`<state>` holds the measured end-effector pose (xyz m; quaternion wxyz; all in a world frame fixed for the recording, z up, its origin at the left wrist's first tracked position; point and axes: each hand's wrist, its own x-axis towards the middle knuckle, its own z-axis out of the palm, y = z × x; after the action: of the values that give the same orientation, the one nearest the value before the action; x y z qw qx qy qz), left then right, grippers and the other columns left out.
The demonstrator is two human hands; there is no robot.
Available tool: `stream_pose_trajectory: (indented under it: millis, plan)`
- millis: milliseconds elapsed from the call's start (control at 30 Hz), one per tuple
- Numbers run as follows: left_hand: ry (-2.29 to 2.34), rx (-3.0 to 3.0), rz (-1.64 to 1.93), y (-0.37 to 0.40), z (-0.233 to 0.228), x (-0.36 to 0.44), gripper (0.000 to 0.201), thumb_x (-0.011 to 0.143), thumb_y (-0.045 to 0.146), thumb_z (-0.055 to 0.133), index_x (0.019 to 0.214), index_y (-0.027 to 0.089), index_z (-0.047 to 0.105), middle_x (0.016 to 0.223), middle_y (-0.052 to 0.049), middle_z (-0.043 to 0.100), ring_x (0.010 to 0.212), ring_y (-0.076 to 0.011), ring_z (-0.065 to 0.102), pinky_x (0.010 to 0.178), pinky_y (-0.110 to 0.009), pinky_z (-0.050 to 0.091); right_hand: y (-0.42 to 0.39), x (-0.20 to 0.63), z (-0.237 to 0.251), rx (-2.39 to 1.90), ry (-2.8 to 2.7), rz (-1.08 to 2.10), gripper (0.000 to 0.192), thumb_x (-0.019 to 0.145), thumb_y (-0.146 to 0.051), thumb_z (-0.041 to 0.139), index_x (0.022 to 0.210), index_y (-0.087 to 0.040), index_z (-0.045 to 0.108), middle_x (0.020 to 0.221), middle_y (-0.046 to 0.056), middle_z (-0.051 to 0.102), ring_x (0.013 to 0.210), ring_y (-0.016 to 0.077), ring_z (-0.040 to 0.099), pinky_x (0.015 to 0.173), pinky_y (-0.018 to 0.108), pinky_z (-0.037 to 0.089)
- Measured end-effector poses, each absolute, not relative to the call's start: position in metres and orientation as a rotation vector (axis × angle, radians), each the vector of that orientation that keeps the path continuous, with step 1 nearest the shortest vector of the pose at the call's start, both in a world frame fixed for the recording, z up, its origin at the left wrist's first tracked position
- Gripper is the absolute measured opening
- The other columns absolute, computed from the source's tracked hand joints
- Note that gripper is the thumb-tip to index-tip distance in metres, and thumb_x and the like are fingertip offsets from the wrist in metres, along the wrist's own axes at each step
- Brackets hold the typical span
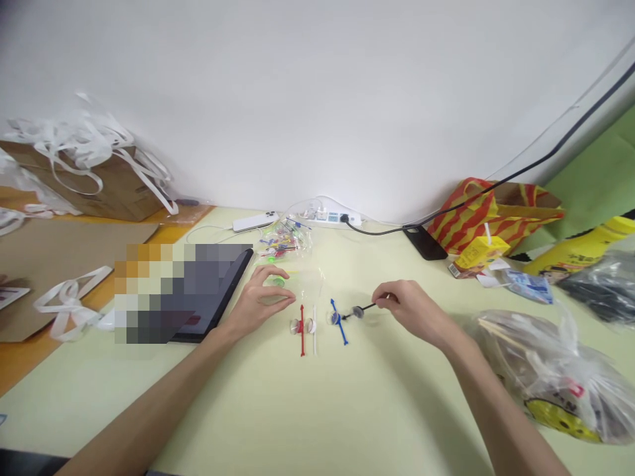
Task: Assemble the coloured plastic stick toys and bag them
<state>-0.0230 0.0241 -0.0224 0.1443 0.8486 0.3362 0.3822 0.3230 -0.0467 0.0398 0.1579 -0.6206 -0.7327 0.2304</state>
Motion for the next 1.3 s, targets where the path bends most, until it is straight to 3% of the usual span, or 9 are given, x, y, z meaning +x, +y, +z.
stream_pose_trajectory:
  millis: [200, 367, 567, 700, 800, 1033, 1300]
  plan:
    - [0.992, 2.402, 1.110, 0.025, -0.022, -0.023, 0.007, 0.088, 0.026, 0.073, 0.085, 0.028, 0.079, 0.113, -0.005, 0.062, 0.113, -0.0237, 0.054, 0.102, -0.042, 0.045, -0.041, 0.339, 0.064, -1.812, -1.889, 0.346, 0.021, 0.087, -0.035, 0.062, 0.091, -0.024, 0.079, 0.073, 0.004, 0.073, 0.062, 0.0187, 0.061, 0.060, 0.029, 0.043]
    - [0.996, 2.373, 1.120, 0.025, -0.022, -0.023, 0.007, 0.088, 0.027, 0.074, 0.086, 0.028, 0.080, 0.113, -0.005, 0.062, 0.114, -0.0238, 0.054, 0.103, -0.043, 0.043, -0.022, 0.312, 0.038, -1.685, -1.728, 0.602, 0.023, 0.084, -0.039, 0.065, 0.087, -0.021, 0.079, 0.073, 0.005, 0.074, 0.066, 0.0200, 0.064, 0.059, 0.029, 0.045]
    - [0.974, 2.369, 1.124, 0.023, -0.020, -0.022, 0.006, 0.088, 0.027, 0.075, 0.085, 0.029, 0.080, 0.112, -0.005, 0.062, 0.113, -0.0241, 0.054, 0.103, -0.043, 0.044, 0.007, 0.284, -0.002, -1.487, -1.753, 0.803, 0.017, 0.081, -0.030, 0.064, 0.081, -0.018, 0.076, 0.061, 0.002, 0.067, 0.058, 0.0176, 0.058, 0.057, 0.029, 0.043]
    - [0.961, 2.385, 1.127, 0.024, -0.020, -0.021, 0.006, 0.088, 0.027, 0.074, 0.087, 0.030, 0.080, 0.113, -0.005, 0.062, 0.114, -0.0239, 0.054, 0.102, -0.043, 0.044, 0.023, 0.263, -0.012, -1.369, -1.807, 0.886, 0.010, 0.079, -0.025, 0.063, 0.077, -0.019, 0.071, 0.070, 0.002, 0.071, 0.062, 0.0165, 0.062, 0.062, 0.028, 0.048]
    - [0.946, 2.402, 1.124, 0.024, -0.021, -0.022, 0.006, 0.087, 0.027, 0.075, 0.088, 0.030, 0.080, 0.113, -0.005, 0.062, 0.114, -0.0240, 0.054, 0.102, -0.043, 0.044, 0.029, 0.243, -0.013, -1.313, -1.833, 0.877, 0.003, 0.078, -0.023, 0.066, 0.078, -0.020, 0.065, 0.076, 0.002, 0.074, 0.069, 0.0174, 0.066, 0.068, 0.028, 0.049]
    - [0.918, 2.415, 1.111, 0.024, -0.020, -0.023, 0.007, 0.086, 0.026, 0.076, 0.089, 0.031, 0.080, 0.113, -0.005, 0.062, 0.114, -0.0243, 0.054, 0.101, -0.044, 0.044, 0.028, 0.205, -0.016, -1.346, -1.884, 0.691, 0.012, 0.079, -0.023, 0.073, 0.083, -0.024, 0.062, 0.084, 0.000, 0.077, 0.079, 0.0202, 0.069, 0.077, 0.030, 0.043]
    - [0.928, 2.429, 1.097, 0.025, -0.020, -0.023, 0.005, 0.087, 0.029, 0.076, 0.087, 0.031, 0.080, 0.115, -0.006, 0.062, 0.116, -0.0245, 0.053, 0.103, -0.045, 0.046, 0.031, 0.180, -0.027, -1.404, -1.863, 0.654, 0.005, 0.085, -0.024, 0.070, 0.085, -0.025, 0.065, 0.086, 0.001, 0.079, 0.077, 0.0204, 0.071, 0.072, 0.028, 0.044]
